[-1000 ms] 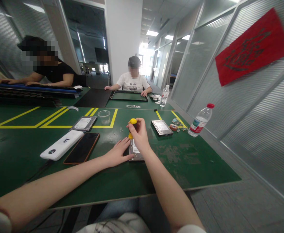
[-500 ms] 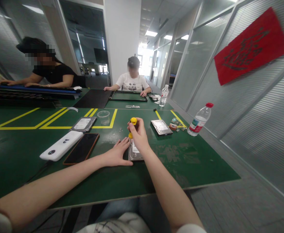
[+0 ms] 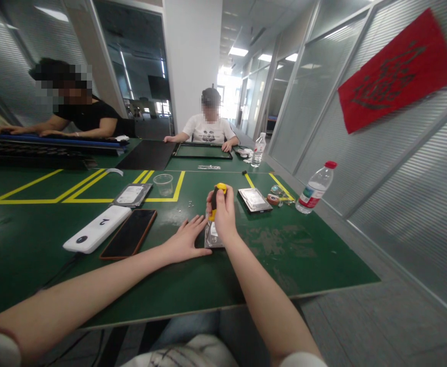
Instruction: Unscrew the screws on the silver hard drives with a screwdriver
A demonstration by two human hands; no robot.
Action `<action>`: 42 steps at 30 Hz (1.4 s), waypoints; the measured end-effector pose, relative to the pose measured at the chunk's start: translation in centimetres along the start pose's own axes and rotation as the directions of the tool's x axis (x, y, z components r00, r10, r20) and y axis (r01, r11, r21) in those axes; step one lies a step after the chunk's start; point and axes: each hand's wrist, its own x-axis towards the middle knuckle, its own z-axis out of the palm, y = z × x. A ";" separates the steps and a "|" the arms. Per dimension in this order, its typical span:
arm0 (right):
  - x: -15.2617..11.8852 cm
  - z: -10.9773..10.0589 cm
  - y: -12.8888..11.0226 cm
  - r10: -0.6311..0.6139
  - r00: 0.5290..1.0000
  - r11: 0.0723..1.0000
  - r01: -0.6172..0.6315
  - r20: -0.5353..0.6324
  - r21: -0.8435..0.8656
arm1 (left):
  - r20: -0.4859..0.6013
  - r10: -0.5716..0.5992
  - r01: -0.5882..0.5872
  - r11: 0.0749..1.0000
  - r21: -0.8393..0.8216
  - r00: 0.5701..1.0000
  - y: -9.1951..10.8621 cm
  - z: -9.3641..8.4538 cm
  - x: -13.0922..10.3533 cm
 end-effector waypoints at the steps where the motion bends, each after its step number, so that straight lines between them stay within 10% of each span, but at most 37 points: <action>1: -0.1 0.0 0.1 0.011 1.000 1.000 -0.011 0.019 -0.003 | -0.007 -0.007 0.007 1.000 0.013 1.000 0.0 0.1 0.0; 29: 0.0 0.0 -0.2 0.016 0.990 0.979 0.013 0.139 -0.205 | -0.040 0.113 -0.112 0.993 0.042 0.993 -0.3 0.6 -0.2; 36: 0.2 0.0 -0.5 0.112 0.980 0.988 -0.128 0.165 0.090 | -0.041 0.105 -0.103 0.994 0.041 0.994 -0.3 0.6 -0.1; 42: 0.0 -0.2 -0.2 0.051 0.988 0.999 -0.049 0.148 -0.015 | -0.045 0.113 -0.111 0.993 0.039 0.993 -0.1 0.4 -0.1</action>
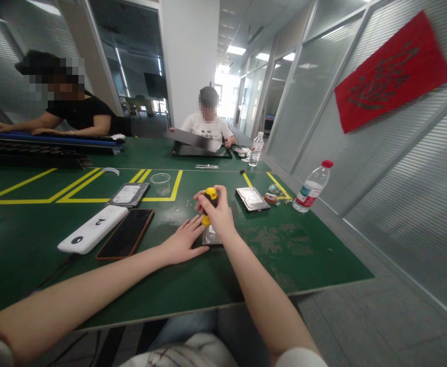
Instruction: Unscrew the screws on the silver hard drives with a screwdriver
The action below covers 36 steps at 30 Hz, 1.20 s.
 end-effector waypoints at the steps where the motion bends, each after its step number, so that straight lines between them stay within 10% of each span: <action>1: 0.0 -0.1 0.0 0.010 1.000 1.000 -0.010 -0.003 -0.008 | 0.003 -0.001 0.001 1.000 0.000 1.000 0.1 0.0 0.0; 25: 0.2 0.2 -0.6 0.140 0.988 0.969 -0.149 0.058 0.197 | 0.015 -0.004 0.004 1.000 0.015 1.000 0.1 0.1 0.1; 36: 0.0 -0.3 0.5 0.051 0.997 0.998 -0.052 -0.056 -0.019 | 0.027 -0.017 0.017 1.000 0.004 0.999 0.3 -0.1 0.1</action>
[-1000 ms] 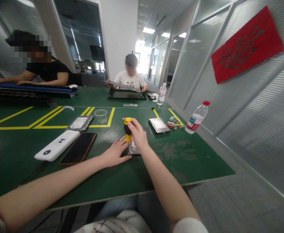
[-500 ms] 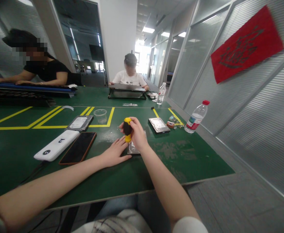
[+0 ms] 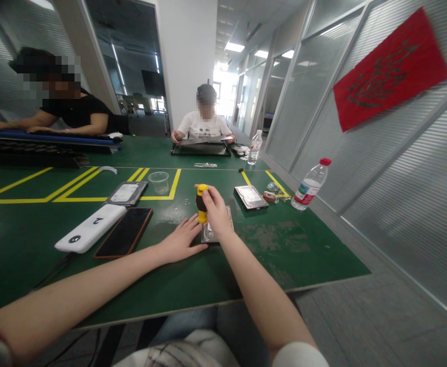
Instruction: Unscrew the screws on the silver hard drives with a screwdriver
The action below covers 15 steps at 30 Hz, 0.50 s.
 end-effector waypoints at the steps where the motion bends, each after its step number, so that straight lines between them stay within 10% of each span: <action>1: 0.0 0.0 0.0 0.013 1.000 1.000 -0.013 0.003 0.016 | 0.005 -0.001 0.001 1.000 0.001 1.000 0.0 0.0 0.0; 15: 0.0 0.0 -0.1 -0.025 0.998 0.999 0.023 0.053 0.031 | -0.018 0.017 -0.017 1.000 -0.012 1.000 -0.3 0.3 0.0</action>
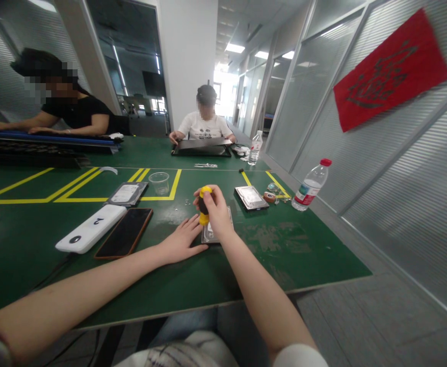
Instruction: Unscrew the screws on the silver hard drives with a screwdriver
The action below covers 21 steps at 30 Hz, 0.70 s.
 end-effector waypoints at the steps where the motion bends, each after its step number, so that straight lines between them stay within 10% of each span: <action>1: 0.0 0.0 -0.1 0.017 1.000 1.000 -0.017 -0.001 -0.001 | 0.004 -0.005 0.005 1.000 0.004 1.000 0.0 -0.1 0.0; 21: -0.3 0.9 -0.9 0.140 0.990 0.985 -0.138 -0.007 0.104 | 0.020 0.000 0.000 1.000 0.021 1.000 0.3 -0.3 0.0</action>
